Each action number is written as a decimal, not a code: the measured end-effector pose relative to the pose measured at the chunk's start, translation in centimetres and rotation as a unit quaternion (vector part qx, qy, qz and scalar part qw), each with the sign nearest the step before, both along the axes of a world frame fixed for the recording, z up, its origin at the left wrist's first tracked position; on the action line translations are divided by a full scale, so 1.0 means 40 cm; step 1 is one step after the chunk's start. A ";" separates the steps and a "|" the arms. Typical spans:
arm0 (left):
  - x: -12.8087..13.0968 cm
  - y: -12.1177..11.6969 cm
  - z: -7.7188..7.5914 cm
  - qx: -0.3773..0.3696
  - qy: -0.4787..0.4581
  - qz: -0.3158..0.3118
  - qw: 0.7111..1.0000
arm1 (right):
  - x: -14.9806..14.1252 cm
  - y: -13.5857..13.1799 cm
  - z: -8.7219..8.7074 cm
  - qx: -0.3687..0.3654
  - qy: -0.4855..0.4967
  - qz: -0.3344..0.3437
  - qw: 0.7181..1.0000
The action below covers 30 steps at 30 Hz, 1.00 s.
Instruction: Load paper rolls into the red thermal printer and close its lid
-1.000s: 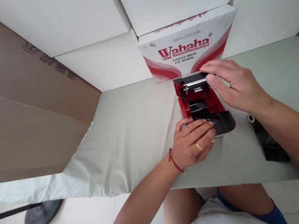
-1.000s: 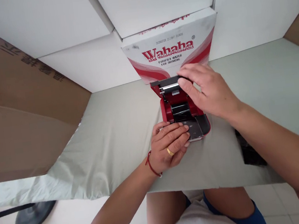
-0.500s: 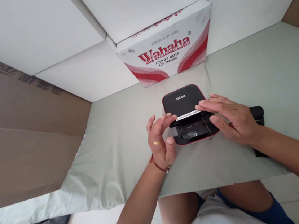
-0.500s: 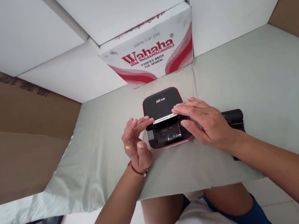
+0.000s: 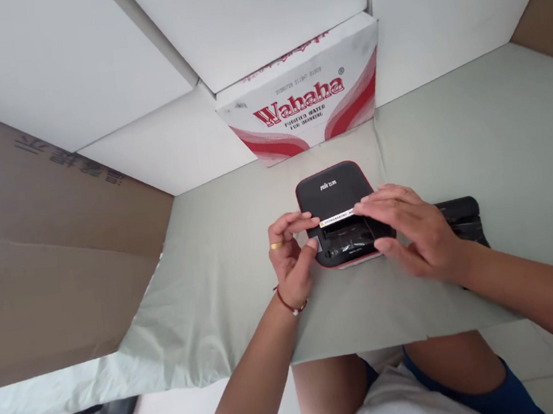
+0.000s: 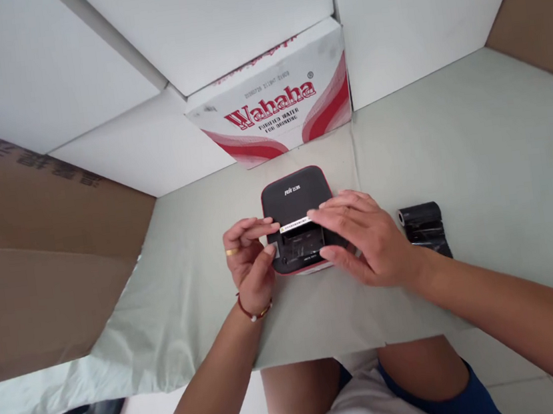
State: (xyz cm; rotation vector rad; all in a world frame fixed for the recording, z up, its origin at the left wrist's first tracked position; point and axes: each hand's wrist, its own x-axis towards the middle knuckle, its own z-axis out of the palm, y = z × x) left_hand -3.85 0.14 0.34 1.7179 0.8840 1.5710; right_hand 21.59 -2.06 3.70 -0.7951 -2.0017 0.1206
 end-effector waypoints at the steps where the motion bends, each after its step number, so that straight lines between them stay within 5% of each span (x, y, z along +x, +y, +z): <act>1: 0.003 0.004 -0.004 -0.008 -0.028 -0.008 1.000 | -0.003 -0.009 -0.004 0.014 -0.003 0.012 1.000; 10: -0.007 0.041 -0.014 -0.247 -0.112 -0.149 0.951 | -0.007 -0.030 -0.024 0.066 -0.010 0.034 0.997; 17: -0.003 0.040 -0.022 -0.262 -0.129 -0.168 0.942 | 0.008 -0.020 -0.017 0.105 -0.050 0.062 0.991; 22: -0.002 0.055 -0.047 -0.251 -0.145 -0.156 0.944 | 0.013 0.003 0.099 -0.008 -0.075 0.125 0.989; 25: -0.006 0.075 -0.055 -0.249 -0.201 -0.099 0.942 | -0.012 0.052 0.198 -0.155 -0.157 0.060 0.974; 30: -0.034 0.104 -0.023 -0.313 -0.332 -0.049 0.889 | -0.117 0.167 0.262 -0.270 -0.414 -0.110 0.862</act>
